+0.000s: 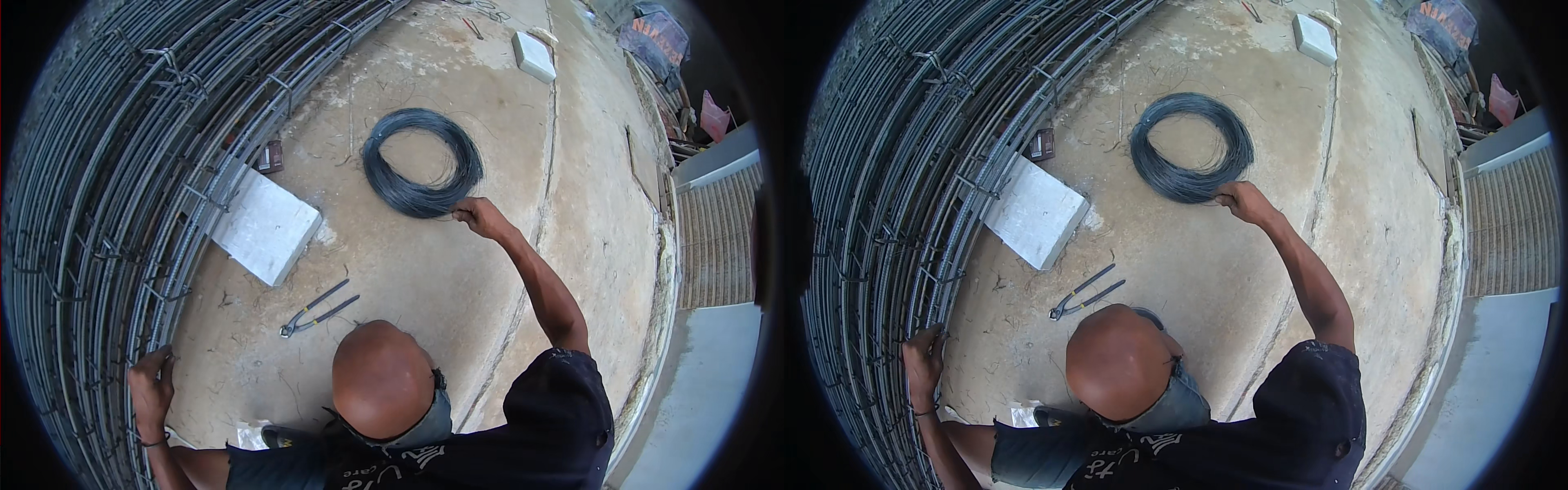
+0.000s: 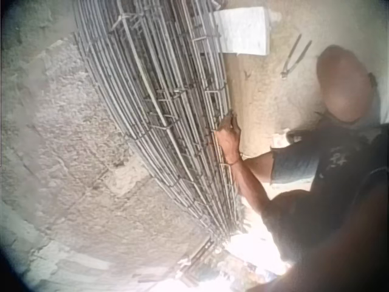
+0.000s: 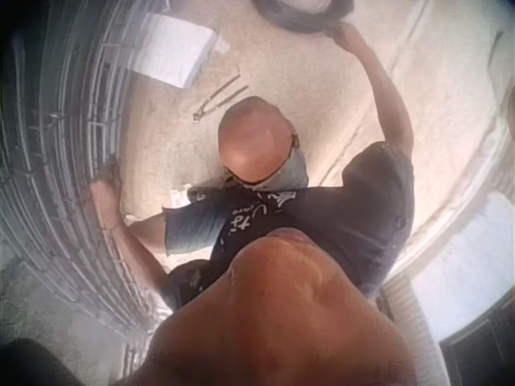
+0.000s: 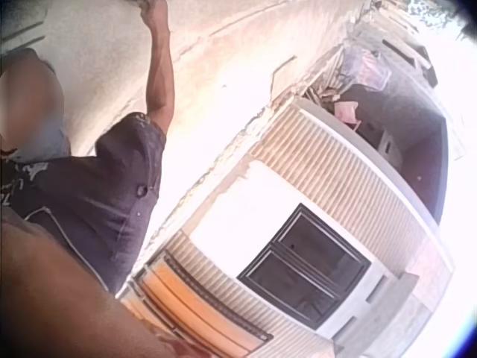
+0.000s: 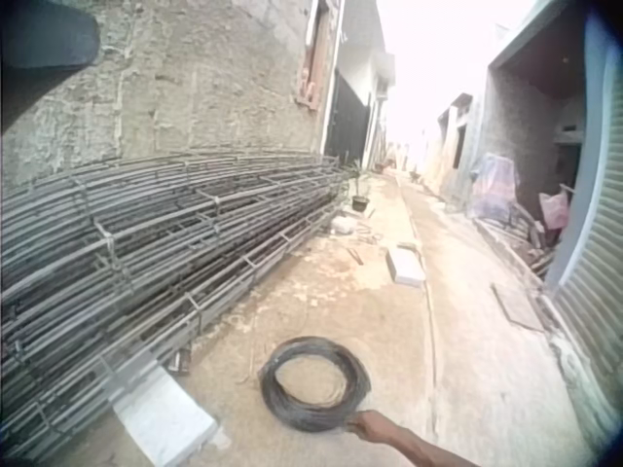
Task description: The person secures reinforcement bars by wrapping wire around the junctions and twisting it with pliers.
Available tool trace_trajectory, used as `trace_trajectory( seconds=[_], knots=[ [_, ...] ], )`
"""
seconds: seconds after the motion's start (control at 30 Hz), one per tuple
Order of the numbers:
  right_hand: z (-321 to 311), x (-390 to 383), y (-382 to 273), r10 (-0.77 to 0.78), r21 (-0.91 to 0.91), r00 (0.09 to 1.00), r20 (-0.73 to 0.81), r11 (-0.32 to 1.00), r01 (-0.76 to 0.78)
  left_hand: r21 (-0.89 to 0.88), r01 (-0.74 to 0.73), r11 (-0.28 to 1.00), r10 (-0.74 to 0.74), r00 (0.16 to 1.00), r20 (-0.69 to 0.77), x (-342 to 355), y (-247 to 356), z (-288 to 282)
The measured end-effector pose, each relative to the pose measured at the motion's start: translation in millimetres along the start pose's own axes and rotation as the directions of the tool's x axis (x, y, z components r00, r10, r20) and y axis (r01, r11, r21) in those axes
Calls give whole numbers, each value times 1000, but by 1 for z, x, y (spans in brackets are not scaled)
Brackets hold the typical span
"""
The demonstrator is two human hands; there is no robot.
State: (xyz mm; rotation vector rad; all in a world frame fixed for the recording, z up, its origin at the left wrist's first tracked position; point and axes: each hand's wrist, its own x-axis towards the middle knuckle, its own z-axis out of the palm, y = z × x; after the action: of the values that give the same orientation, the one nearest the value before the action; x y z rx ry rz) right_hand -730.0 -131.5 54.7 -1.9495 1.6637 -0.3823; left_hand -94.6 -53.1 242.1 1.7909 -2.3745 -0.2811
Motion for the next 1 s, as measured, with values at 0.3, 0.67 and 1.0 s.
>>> trace_trajectory(
  seconds=[0.3,0.67,1.0],
  knots=[
    [29,11,-51,145,459,904,402,822,-336,-485,-4,875,6,1000,3,82,78,83],
    [52,-24,-14,37,-124,998,-50,991,-43,-564,-235,792,226,970,-87,231,274,308],
    [52,-178,26,216,-201,976,30,958,-206,-349,-279,895,356,917,179,260,282,354]
  ],
)
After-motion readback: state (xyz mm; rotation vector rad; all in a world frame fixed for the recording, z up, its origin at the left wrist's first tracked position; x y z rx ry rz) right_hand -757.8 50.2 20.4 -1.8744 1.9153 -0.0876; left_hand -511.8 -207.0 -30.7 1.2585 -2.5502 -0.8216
